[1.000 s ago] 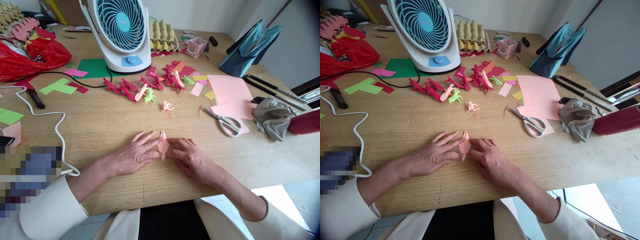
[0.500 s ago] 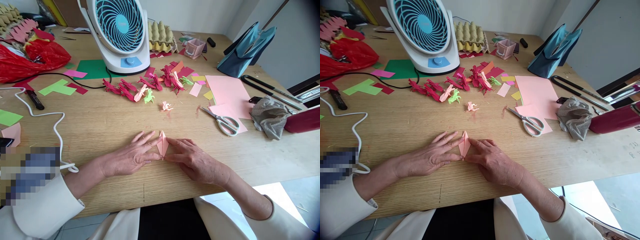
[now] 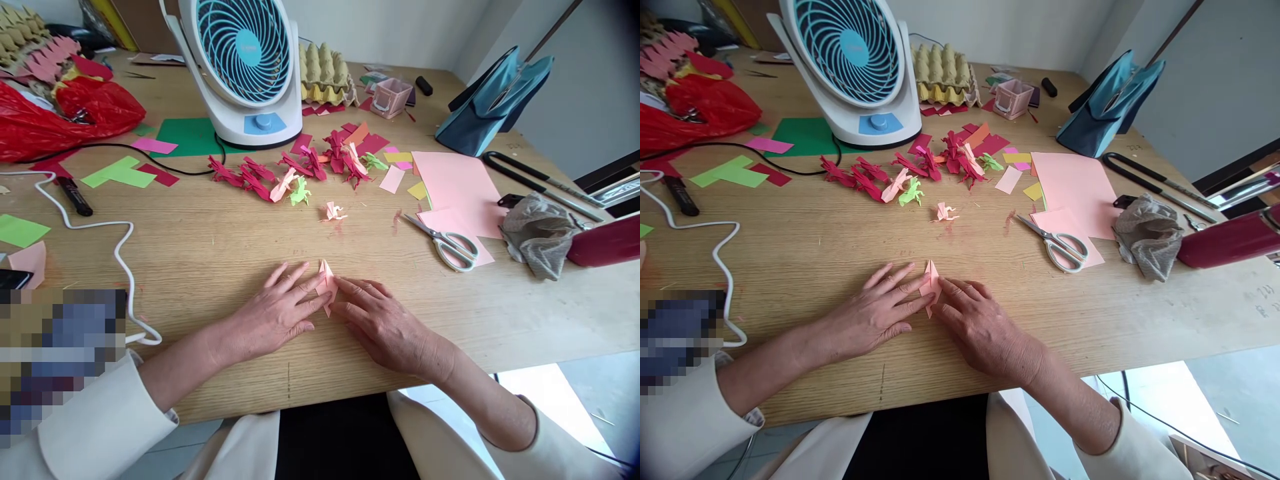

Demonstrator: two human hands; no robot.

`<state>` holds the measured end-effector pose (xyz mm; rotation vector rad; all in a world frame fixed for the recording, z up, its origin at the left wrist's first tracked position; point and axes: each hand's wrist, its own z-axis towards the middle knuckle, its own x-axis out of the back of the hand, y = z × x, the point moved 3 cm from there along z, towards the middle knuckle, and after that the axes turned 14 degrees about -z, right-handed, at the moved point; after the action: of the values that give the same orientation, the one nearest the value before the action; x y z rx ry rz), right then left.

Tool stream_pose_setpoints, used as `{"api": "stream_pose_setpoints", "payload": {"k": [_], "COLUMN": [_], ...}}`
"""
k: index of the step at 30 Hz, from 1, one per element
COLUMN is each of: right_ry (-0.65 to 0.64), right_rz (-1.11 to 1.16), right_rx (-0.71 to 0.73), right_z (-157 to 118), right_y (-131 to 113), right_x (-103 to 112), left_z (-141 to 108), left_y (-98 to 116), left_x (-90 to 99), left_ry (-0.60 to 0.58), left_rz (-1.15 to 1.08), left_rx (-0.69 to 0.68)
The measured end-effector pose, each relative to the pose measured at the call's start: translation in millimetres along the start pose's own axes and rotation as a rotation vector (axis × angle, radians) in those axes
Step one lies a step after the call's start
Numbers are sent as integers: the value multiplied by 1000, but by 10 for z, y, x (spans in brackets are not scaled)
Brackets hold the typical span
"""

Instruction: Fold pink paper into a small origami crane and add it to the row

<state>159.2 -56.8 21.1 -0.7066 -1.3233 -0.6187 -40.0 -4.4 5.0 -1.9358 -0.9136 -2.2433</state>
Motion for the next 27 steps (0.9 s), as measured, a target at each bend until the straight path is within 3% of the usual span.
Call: {"api": "stream_pose_setpoints", "payload": {"k": [10,17,27], "right_ry": [20,52,84], "right_rz": [82,32,48], "right_rx": [-19,-118,-81], "right_z": [-31,40,-25], "right_y": [-124,-189,-252], "right_x": [62,-51,-20], "left_z": [-30,-46,-47], "left_y": [-32,-33,-30], "left_x": [-79,-115,-116], "left_ry": [50,44,70], "left_rz": [-45,-35,-61], "left_rx": [22,12,22]}}
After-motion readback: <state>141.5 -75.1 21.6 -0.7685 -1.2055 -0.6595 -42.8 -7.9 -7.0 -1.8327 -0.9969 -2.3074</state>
